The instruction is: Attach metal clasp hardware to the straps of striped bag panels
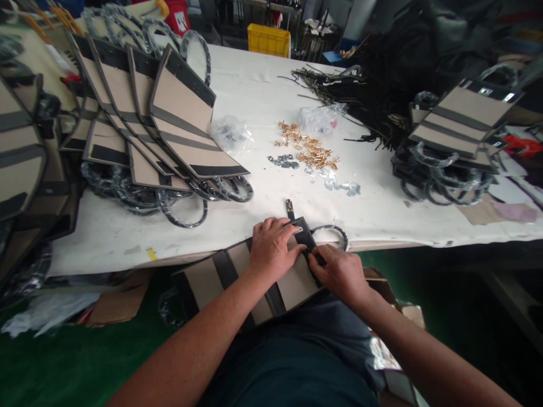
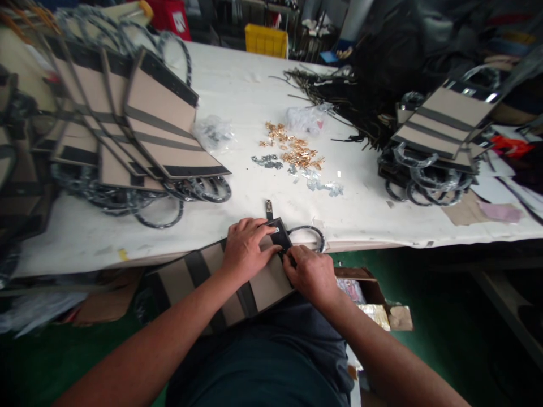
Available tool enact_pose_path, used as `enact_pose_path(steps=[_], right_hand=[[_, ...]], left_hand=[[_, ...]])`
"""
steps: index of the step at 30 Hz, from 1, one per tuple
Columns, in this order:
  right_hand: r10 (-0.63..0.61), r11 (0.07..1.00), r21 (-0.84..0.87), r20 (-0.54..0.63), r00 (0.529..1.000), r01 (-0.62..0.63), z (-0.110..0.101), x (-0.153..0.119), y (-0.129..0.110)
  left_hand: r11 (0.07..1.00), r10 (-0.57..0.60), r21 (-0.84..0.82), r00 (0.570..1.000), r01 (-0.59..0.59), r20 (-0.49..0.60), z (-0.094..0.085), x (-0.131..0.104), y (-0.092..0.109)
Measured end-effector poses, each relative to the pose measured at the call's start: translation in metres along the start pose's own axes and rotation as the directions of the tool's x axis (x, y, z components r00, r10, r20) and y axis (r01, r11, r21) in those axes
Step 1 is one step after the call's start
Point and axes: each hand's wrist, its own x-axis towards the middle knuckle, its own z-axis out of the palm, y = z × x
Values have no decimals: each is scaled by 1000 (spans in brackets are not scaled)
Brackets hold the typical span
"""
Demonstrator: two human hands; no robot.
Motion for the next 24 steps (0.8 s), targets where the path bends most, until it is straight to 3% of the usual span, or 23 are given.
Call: enact_pose_path(steps=[6,18,24], right_hand=[[-19,1000,-3,-1,1000,19,5,0,3],[73,966,241,105,992,-96,9,5,15],[44,948,310,99,994,-73,2,7,11]], left_hand=[[1000,-6,-2,1000,6,1,0,0,1],[1000,-9,8,1000,9,9,-2,2,2],[1000,4,12,999,-4,-38,-7,2,3]])
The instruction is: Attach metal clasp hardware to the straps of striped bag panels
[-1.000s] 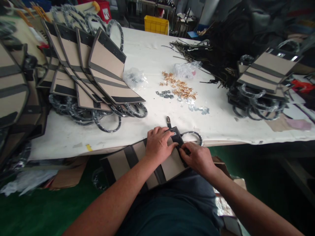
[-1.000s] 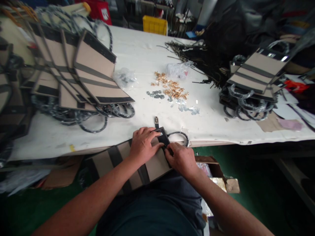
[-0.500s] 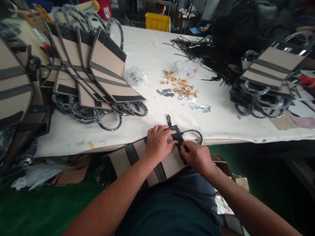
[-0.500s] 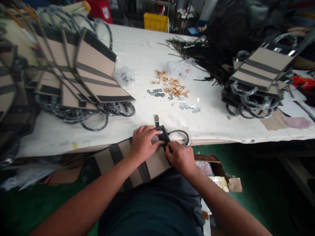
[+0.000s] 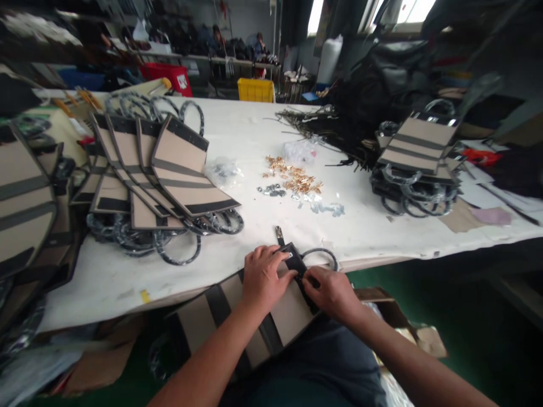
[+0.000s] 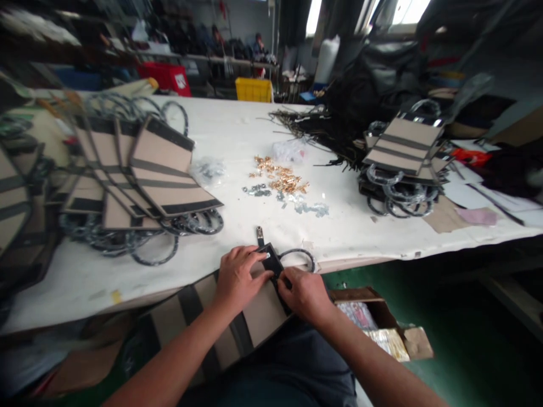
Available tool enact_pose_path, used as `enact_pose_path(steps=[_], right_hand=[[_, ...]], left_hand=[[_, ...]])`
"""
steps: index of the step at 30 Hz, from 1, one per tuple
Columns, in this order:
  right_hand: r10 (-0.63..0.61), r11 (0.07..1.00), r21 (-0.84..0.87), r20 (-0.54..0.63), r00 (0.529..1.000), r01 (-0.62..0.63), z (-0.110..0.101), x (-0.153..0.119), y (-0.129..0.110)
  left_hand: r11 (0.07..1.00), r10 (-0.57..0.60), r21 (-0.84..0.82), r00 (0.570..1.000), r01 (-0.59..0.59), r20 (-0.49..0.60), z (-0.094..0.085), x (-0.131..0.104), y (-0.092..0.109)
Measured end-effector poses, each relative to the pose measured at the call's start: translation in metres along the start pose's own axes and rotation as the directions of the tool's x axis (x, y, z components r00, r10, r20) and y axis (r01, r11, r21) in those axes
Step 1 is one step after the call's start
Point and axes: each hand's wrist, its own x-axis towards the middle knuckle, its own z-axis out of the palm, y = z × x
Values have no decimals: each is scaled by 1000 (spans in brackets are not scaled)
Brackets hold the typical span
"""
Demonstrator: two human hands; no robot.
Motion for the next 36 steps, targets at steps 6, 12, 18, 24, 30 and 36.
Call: enact_pose_path(steps=[6,12,18,24,30,36], right_hand=[[49,981,190,-57,997,-38,-47,22,-2],[108,991,-64,-158,982,-119,-82,106,23],[162,976,-124,-120,980,-176,-65,199,36],[192,964,-172,-80,978,-203,-47,258,37],[208,958,-200,-17,978,-207,-44,281,36],[208,961,-183,-20,978,-208,-53,281,32]], left_hand=[[1000,12,-6,1000,-12,-29,-2,2,-4],[1000,-14,-9,999,14,-30,-2,0,-5],[999,-43,-34,998,42,-45,0,-1,-7],[994,-75,-82,995,69,-65,6,-3,-11],[991,-74,-117,995,66,-66,6,-3,-11],[995,-55,-82,998,55,7,5,-1,-7]])
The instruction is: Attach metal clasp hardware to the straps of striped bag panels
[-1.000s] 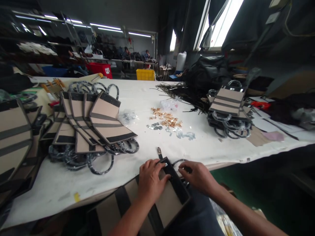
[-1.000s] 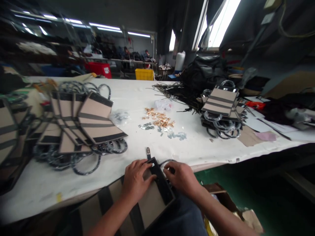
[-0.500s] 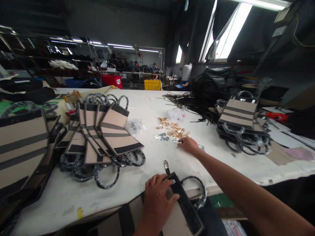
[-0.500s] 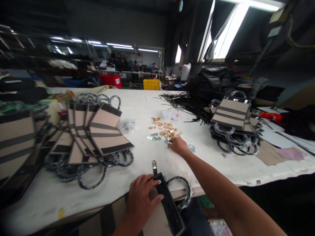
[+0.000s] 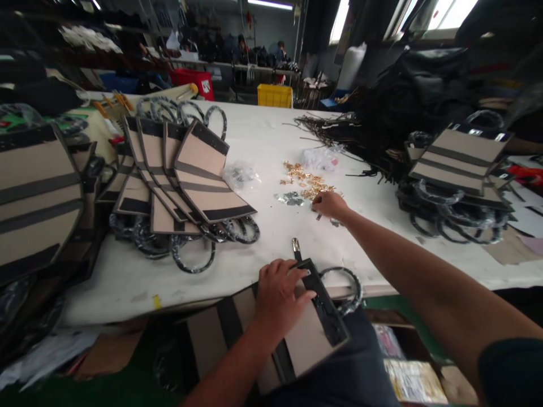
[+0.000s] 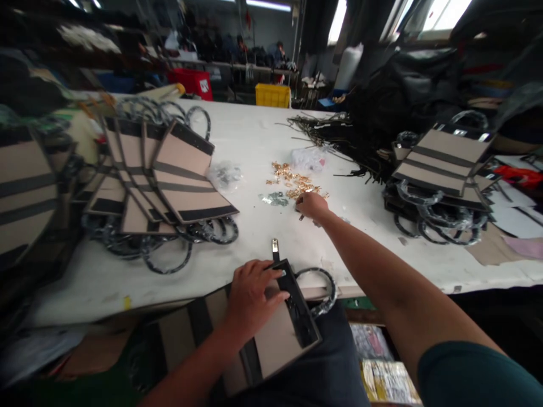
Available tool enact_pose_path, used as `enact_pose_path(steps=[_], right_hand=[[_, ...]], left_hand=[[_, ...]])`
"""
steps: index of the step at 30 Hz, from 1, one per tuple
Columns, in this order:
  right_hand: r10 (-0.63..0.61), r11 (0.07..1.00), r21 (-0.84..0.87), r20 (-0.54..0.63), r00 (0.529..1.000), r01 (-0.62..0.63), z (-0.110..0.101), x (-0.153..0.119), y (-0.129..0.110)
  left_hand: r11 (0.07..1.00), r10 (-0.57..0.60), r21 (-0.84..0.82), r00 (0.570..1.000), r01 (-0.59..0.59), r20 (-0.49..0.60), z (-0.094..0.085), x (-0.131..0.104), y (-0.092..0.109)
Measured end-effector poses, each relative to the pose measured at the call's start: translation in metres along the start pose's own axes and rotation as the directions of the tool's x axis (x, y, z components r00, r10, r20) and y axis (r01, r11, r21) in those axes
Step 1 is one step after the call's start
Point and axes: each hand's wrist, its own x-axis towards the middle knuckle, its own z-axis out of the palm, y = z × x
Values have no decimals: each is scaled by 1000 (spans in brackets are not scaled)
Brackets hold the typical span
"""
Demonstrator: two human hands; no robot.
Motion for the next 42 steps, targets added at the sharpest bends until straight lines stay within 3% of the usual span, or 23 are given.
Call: enact_pose_path(steps=[4,7,9,12,15,20,29,34,38,42], right_hand=[[-89,993,73,-30,996,91,-23,-38,-1],[-179,930,321,-24,984,177,-44,-105,0],[-211,875,457,68,975,158,-48,-159,1],[-227,838,542,243,943,62,-30,-226,6],[-208,828,561,296,932,7,2,-259,13],[-172,865,501,238,956,31,29,-261,18],[-238,939,291,175,955,181,27,-256,12],[-300,936,218,73,951,278,30,-261,13],[-283,946,198,117,952,257,32,-263,12],[-298,940,198,85,951,277,35,-262,13]], left_hand=[[1000,-2,10,1000,2,28,1,0,0],[1000,12,16,999,-13,35,1,-1,1],[999,25,27,999,-26,32,0,-1,2],[998,35,50,999,-36,25,1,0,3],[997,44,67,999,-44,15,1,-1,4],[996,55,70,998,-57,19,-1,-2,5],[995,59,77,998,-61,28,0,-4,3],[995,63,69,998,-65,29,-2,-4,4],[996,72,59,997,-74,41,-5,-4,4],[995,78,58,996,-81,50,-6,-3,0]])
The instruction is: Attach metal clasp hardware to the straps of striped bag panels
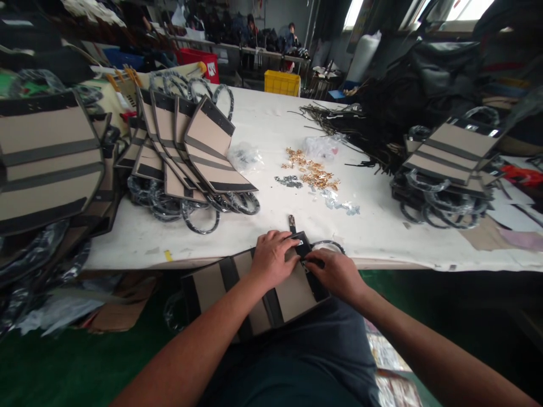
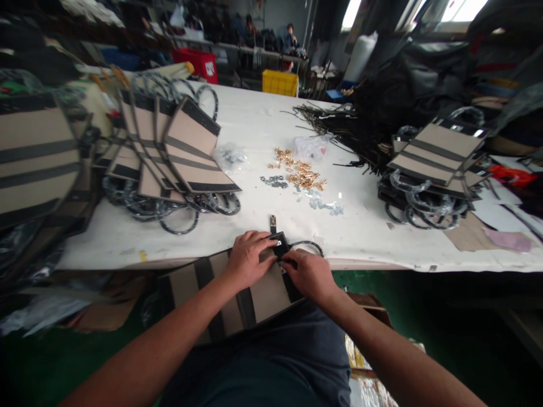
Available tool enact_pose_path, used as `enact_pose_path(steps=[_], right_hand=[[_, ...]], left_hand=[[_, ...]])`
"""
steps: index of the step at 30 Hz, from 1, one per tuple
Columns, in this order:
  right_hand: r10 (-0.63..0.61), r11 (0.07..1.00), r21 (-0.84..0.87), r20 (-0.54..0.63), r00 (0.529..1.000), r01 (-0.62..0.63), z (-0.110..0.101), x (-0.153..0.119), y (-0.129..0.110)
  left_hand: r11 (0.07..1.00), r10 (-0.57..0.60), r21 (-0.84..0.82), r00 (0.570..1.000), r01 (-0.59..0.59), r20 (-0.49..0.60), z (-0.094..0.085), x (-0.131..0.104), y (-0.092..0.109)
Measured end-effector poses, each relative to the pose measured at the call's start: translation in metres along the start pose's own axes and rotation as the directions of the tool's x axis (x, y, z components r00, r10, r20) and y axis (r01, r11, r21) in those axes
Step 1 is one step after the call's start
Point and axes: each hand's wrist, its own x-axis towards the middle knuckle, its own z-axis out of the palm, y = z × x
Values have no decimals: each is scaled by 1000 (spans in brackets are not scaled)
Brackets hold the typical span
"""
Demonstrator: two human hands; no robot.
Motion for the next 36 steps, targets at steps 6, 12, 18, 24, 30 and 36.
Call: enact_pose_path(steps=[6,12,18,24,30,36], right_hand=[[126,927,360,-30,992,-107,-29,2,-9],[221,572,806,-331,917,153,-58,26,-30],[308,272,867,-490,816,418,-33,75,-36],[359,197,877,-480,800,438,-19,84,-27],[155,468,785,-526,836,407,-8,70,-47],[-73,632,661,-469,880,405,-10,67,-54]], left_hand=[[1000,-5,-5,1000,5,12,-1,7,-7],[998,-33,-49,999,32,-24,0,14,-8],[991,-93,-105,995,88,-38,1,18,-8],[987,-116,-114,993,113,-25,0,21,-10],[983,-138,-122,990,135,-13,4,20,-10],[968,-234,-57,962,243,139,-13,30,-12]])
